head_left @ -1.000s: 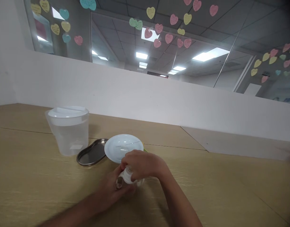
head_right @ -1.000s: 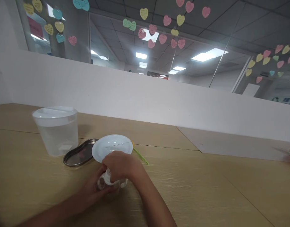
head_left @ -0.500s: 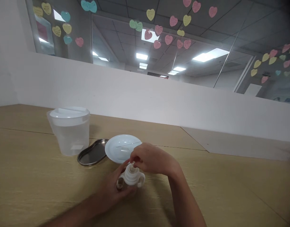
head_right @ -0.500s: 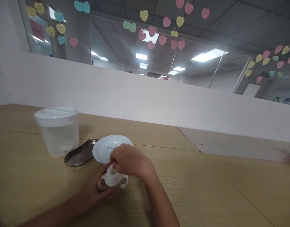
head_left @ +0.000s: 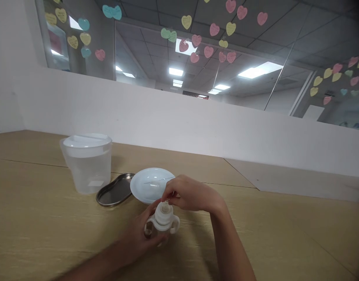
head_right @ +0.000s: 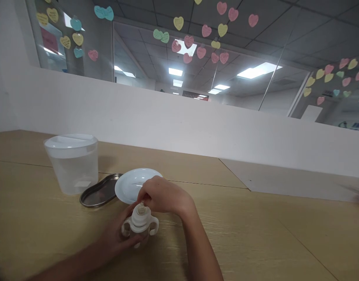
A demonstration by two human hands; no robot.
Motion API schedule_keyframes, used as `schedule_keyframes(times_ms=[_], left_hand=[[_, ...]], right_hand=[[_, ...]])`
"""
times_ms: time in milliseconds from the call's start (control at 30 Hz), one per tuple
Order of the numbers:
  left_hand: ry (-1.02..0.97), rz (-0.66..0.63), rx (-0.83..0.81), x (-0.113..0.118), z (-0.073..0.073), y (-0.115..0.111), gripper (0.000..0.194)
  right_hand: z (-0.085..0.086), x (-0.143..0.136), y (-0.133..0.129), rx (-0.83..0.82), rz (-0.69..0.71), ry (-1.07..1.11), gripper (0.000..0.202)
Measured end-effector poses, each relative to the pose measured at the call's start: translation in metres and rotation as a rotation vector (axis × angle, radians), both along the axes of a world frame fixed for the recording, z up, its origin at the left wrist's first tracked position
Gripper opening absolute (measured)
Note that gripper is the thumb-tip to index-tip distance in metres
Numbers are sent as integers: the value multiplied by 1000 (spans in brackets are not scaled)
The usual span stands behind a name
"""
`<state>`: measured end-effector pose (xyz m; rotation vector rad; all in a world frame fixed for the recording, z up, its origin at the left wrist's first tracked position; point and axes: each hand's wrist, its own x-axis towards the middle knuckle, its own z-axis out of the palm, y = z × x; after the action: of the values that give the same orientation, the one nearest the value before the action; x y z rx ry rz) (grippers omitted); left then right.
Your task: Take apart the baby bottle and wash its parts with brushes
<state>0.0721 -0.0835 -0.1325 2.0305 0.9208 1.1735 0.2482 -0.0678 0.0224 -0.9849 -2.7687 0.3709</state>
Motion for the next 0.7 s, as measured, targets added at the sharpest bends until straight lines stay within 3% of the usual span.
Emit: schedule_keyframes(times_ms=[167,333,500,600,700], left_hand=[[-42,60,-12,2,-2,-2,69],[-10,24,-42,1,-2,-1,68],[-62,115,-11,1,-13,0,77],[-13,149,113,-5,-17,5,80],[42,197,350,-12,-2,14,64]], right_hand=[[7,6,-4,46,-33,86,23],[14,10,-9,62,-119,215,17],[20,16,-13,76,-155,351,16],[22,20,-14,78,-183,460,15],[21,22,-13,79,-197,584,15]])
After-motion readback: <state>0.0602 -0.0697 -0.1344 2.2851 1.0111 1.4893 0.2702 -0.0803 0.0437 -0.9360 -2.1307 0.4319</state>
